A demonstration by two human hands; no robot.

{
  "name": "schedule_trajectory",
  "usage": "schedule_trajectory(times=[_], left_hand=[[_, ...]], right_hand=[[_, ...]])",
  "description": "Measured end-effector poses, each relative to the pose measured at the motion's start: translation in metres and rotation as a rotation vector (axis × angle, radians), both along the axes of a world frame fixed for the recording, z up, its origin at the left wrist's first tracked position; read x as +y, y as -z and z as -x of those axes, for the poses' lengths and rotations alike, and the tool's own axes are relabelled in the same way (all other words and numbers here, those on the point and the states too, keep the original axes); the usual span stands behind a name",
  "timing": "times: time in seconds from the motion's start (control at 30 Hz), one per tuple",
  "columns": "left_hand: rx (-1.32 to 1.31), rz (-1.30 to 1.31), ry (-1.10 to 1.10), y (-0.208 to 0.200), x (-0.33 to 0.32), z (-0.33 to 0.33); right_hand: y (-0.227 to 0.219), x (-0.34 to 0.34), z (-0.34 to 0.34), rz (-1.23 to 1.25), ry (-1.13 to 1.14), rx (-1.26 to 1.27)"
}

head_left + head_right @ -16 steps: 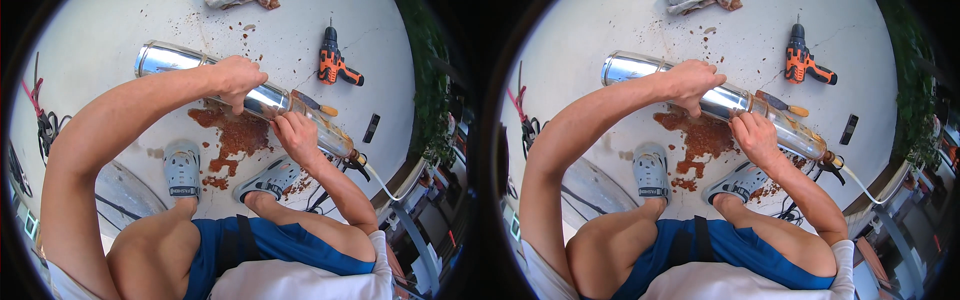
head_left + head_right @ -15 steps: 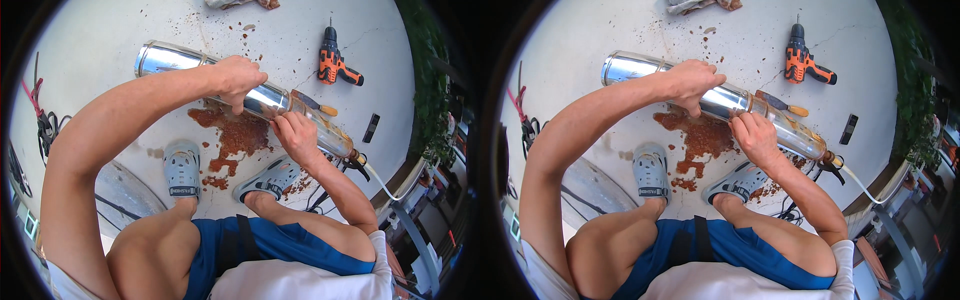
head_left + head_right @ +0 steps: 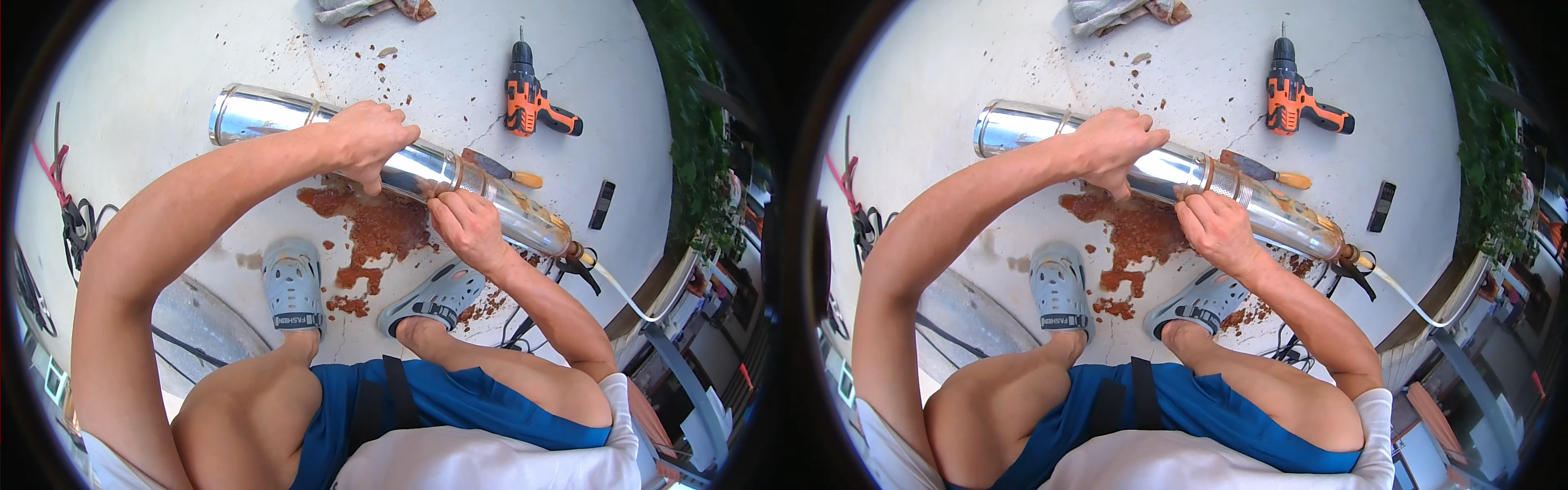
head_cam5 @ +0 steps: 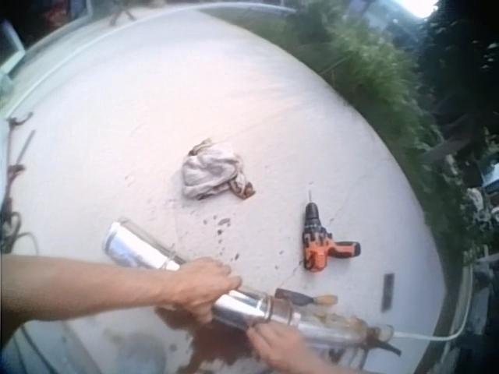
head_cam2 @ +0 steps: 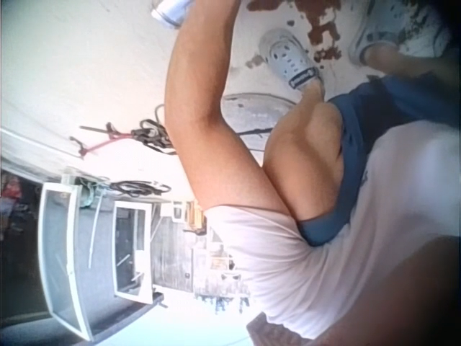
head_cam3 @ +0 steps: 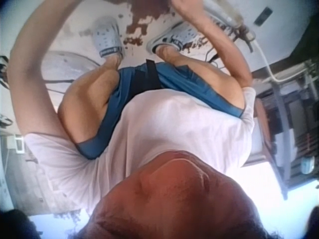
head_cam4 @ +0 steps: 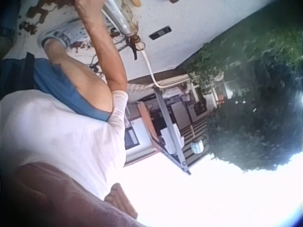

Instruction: The person performs maintenance on a submersible pump by using a drill to secure screws on the metal casing, handling small screws by hand, and wiping the exterior with a cloth to remove rust-colored residue.

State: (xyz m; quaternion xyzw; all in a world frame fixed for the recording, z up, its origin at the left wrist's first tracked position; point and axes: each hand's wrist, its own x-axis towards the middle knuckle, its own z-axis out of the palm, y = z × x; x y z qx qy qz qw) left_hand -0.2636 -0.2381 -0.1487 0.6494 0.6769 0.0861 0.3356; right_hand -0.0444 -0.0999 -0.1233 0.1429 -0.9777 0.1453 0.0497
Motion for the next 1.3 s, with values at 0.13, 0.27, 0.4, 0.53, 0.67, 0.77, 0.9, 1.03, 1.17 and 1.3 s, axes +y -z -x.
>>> schedule_trajectory(times=[0.13,0.27,0.4,0.53,0.67,0.77,0.9,1.03,1.17,1.3], left_hand=[[0.002,0.018,0.010,-0.002,0.002,0.001],[0.008,0.029,0.011,-0.001,0.001,0.000],[0.013,0.023,0.012,-0.001,0.002,0.000],[0.010,0.047,0.011,-0.003,0.001,0.001],[0.018,0.049,0.000,-0.005,0.008,0.000],[0.028,0.046,-0.001,-0.007,0.002,0.001],[0.032,0.070,0.015,-0.007,0.001,0.001],[0.039,0.013,0.014,-0.003,0.003,-0.001],[0.030,0.039,0.009,-0.005,0.001,0.000],[0.031,0.028,0.008,-0.006,0.002,0.000]], right_hand=[[-0.003,0.003,0.005,0.006,-0.060,-0.017],[-0.004,0.006,0.006,0.037,-0.096,-0.019],[-0.003,0.010,0.003,0.019,-0.039,-0.035],[-0.003,0.009,0.005,0.058,-0.021,-0.007],[-0.003,0.014,0.002,0.044,-0.065,0.002],[-0.003,0.010,0.002,-0.001,-0.072,0.043],[0.001,0.011,-0.001,-0.022,-0.104,0.050],[-0.003,0.016,0.000,-0.008,-0.089,-0.002],[0.001,0.011,0.001,-0.002,-0.101,0.064],[0.003,0.013,-0.001,-0.004,-0.140,0.046]])
